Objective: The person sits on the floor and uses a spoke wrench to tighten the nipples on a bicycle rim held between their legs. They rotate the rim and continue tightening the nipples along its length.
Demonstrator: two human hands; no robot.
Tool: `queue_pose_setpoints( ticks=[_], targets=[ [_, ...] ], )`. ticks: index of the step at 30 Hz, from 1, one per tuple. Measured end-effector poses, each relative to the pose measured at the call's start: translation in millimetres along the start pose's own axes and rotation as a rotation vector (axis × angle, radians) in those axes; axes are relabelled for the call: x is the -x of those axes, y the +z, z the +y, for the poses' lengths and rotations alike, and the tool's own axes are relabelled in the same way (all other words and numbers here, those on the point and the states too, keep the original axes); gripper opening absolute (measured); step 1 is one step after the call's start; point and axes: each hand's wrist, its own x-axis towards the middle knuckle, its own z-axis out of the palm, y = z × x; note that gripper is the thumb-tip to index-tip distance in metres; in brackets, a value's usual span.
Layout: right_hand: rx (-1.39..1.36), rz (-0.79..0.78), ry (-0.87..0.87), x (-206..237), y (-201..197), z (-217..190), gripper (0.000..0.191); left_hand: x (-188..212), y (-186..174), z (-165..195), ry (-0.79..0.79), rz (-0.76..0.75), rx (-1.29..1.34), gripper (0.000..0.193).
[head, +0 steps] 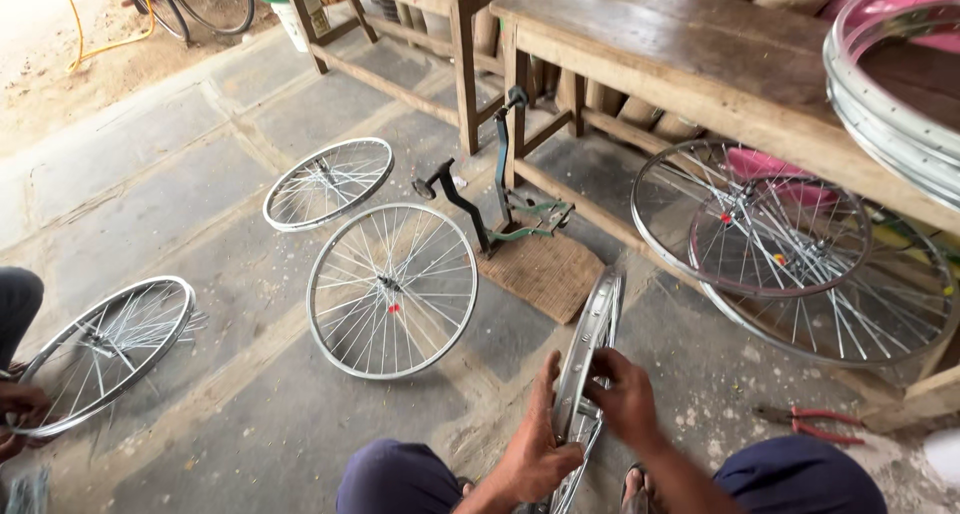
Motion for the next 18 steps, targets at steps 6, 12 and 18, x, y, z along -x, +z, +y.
queue_pose_setpoints(
  ticks=[6,12,18],
  targets=[
    [0.387,0.304,-0.533,20.8,5.2,-28.8,0.028,-31.1,4.4,-42.5,-0.192,0.118,0.373,0.062],
    [0.397,0.124,-0.484,33.7,-13.4,-48.8,0.034,-45.8,-4.4,-86.0,0.238,-0.067,-0.049,0.046],
    [0.152,-0.299,-0.322,18.6,-31.5,-40.2,0.049,-52.9,12.9,-88.5,-0.026,-0.016,0.304,0.036]
  ],
)
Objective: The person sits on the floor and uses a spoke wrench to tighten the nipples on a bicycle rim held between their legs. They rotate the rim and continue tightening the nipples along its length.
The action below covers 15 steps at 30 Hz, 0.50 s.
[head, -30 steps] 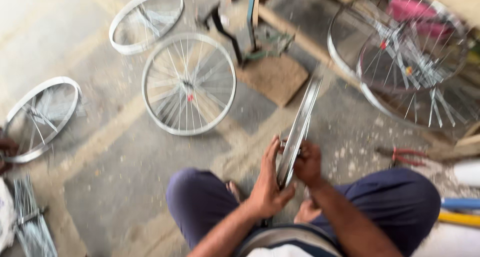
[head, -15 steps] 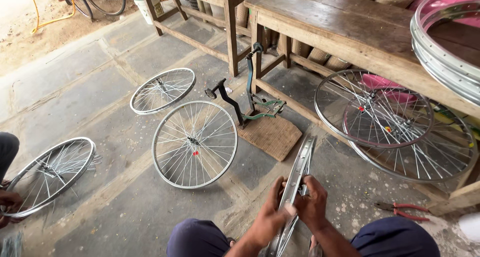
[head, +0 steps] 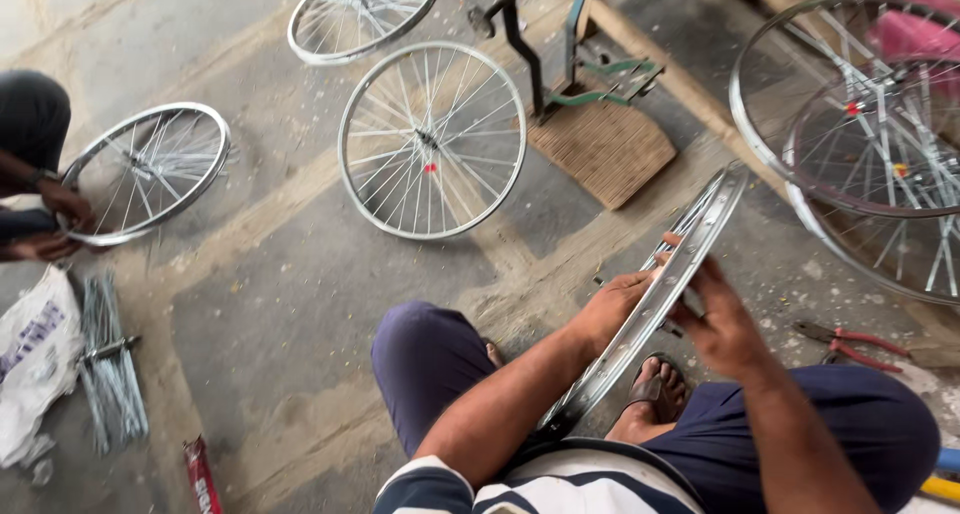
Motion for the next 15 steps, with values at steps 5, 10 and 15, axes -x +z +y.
queue_pose_setpoints(
  ticks=[5,10,15],
  targets=[
    [0.13,0.298,-0.071,-8.0,31.3,5.0,0.039,9.3,-11.5,2.3,-0.165,-0.036,0.406,0.037],
    [0.017,0.502,0.019,-6.7,64.8,3.2,0.037,14.2,-24.3,-4.9,-0.033,-0.138,0.385,0.031],
    [-0.352,0.055,0.18,-10.6,17.7,8.0,0.05,14.9,-27.7,-13.8,-0.162,-0.088,0.321,0.038]
  ],
)
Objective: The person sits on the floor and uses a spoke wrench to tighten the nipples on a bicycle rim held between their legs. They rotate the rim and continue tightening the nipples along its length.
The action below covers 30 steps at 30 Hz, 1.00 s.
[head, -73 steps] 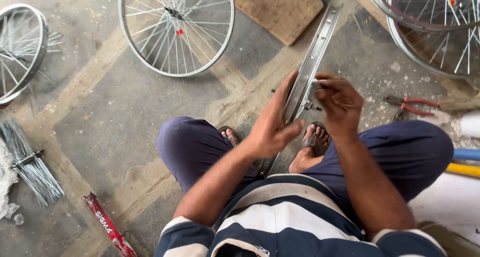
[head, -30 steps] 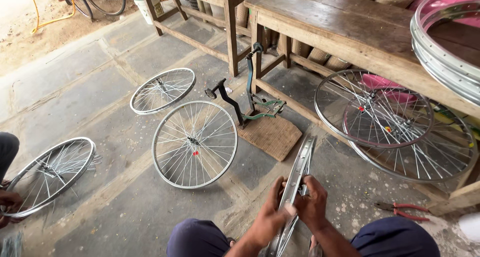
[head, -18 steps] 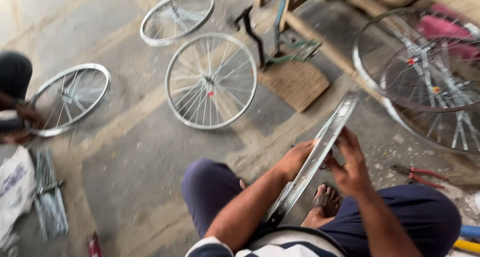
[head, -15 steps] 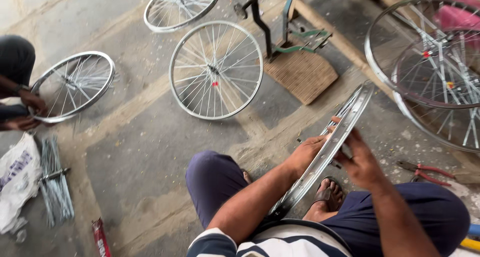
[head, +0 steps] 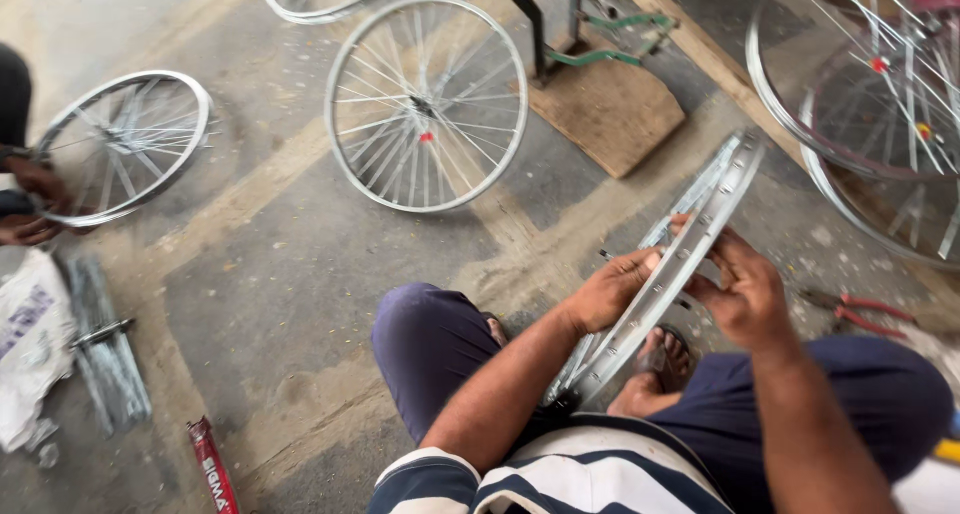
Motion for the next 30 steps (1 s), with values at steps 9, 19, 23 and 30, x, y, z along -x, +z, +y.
queue_pose_setpoints(
  ticks=[9,19,23,30],
  targets=[
    [0.641,0.314,-0.419,1.0,26.1,1.0,0.033,-6.4,13.5,-14.9,-0.081,0.203,0.144,0.035],
    [0.363,0.139,-0.206,9.5,11.1,-3.8,0.046,1.4,1.4,-14.9,-0.012,0.085,-0.021,0.042],
    [0.384,-0.124,-0.095,8.4,-11.8,-12.3,0.051,-5.5,7.4,-21.7,-0.053,0.096,0.126,0.041],
    [0.609,0.114,-0.481,-6.7,7.9,-3.5,0.05,1.9,11.0,-4.4,-0.055,0.178,0.022,0.04]
  ],
)
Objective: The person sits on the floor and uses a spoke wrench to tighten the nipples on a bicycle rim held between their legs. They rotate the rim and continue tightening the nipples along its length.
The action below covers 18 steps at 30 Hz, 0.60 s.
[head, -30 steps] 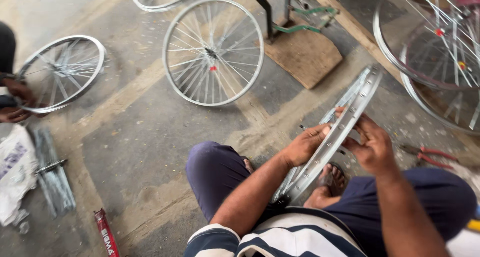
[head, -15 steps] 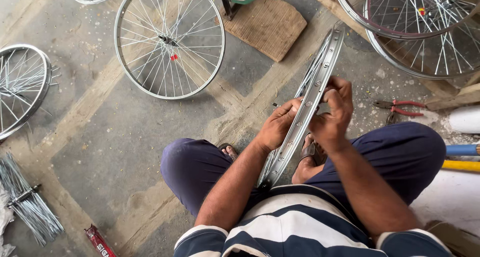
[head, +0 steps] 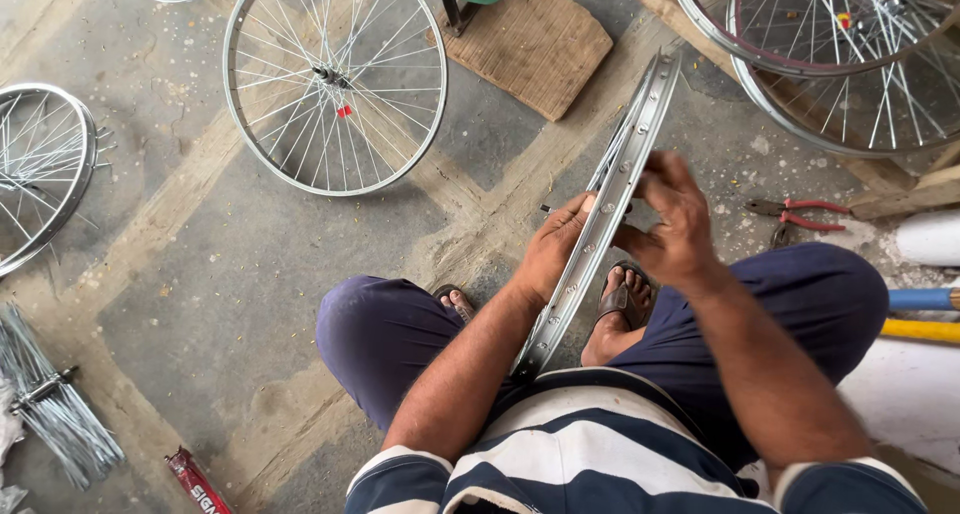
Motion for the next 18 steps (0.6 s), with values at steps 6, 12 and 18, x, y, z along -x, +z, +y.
queue_pose_setpoints(
  ticks=[6,12,18],
  targets=[
    [0.139,0.299,0.14,19.2,37.5,-16.8,0.041,6.5,-8.1,-1.8,-0.018,-0.017,0.088,0.032],
    [-0.148,0.11,0.237,18.0,9.2,-3.7,0.04,1.9,-19.6,-5.1,0.073,-0.174,-0.088,0.039],
    [-0.661,-0.343,0.604,2.4,-26.4,18.3,0.065,-3.8,-9.3,-2.1,-0.013,-0.081,-0.137,0.042]
  ],
)
